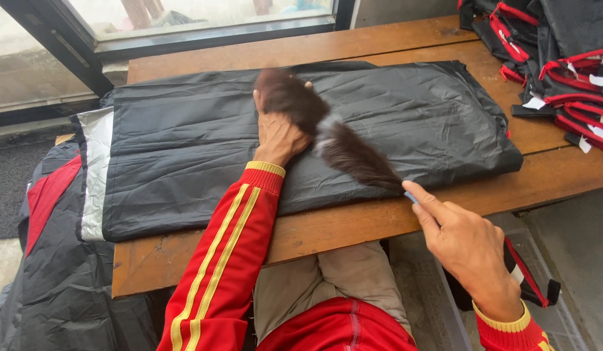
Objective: The person brushes dust off a black pouch and a larger black textile item using a duster, then places the small pouch into a plastic bin.
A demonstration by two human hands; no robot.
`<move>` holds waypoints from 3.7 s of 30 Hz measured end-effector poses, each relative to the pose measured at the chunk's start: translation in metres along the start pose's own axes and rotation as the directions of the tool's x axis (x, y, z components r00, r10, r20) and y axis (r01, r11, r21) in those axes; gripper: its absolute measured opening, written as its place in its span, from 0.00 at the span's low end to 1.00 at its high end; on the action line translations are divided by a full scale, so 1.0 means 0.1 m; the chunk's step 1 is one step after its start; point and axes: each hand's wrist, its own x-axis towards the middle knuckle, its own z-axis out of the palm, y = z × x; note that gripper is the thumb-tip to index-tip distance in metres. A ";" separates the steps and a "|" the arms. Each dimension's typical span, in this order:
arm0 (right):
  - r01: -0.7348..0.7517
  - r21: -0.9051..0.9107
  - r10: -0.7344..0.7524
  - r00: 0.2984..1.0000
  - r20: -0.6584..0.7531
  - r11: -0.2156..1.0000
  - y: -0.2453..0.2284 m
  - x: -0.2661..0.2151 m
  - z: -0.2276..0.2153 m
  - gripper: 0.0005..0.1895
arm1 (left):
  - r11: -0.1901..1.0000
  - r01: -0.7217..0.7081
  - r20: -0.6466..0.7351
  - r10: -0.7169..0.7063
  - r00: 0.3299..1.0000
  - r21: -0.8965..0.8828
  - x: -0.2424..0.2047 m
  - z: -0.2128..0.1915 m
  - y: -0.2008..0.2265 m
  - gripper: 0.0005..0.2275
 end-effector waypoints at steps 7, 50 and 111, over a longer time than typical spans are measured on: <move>-0.342 0.000 0.341 0.939 -0.031 0.940 0.53 0.32 -0.08 0.24 | 0.958 0.262 0.307 -0.218 0.927 -0.113 0.11 -0.43 0.19 0.28; 0.286 0.291 -0.356 0.906 0.228 0.913 -0.03 2.69 -0.11 0.25 | 0.978 0.168 0.776 -0.198 0.598 0.119 0.10 -1.70 -1.38 0.13; -0.034 0.081 0.064 0.916 -0.395 0.996 -0.05 -0.03 0.11 0.24 | 0.995 0.102 0.166 -0.097 0.981 -0.021 -0.17 -0.24 0.04 0.27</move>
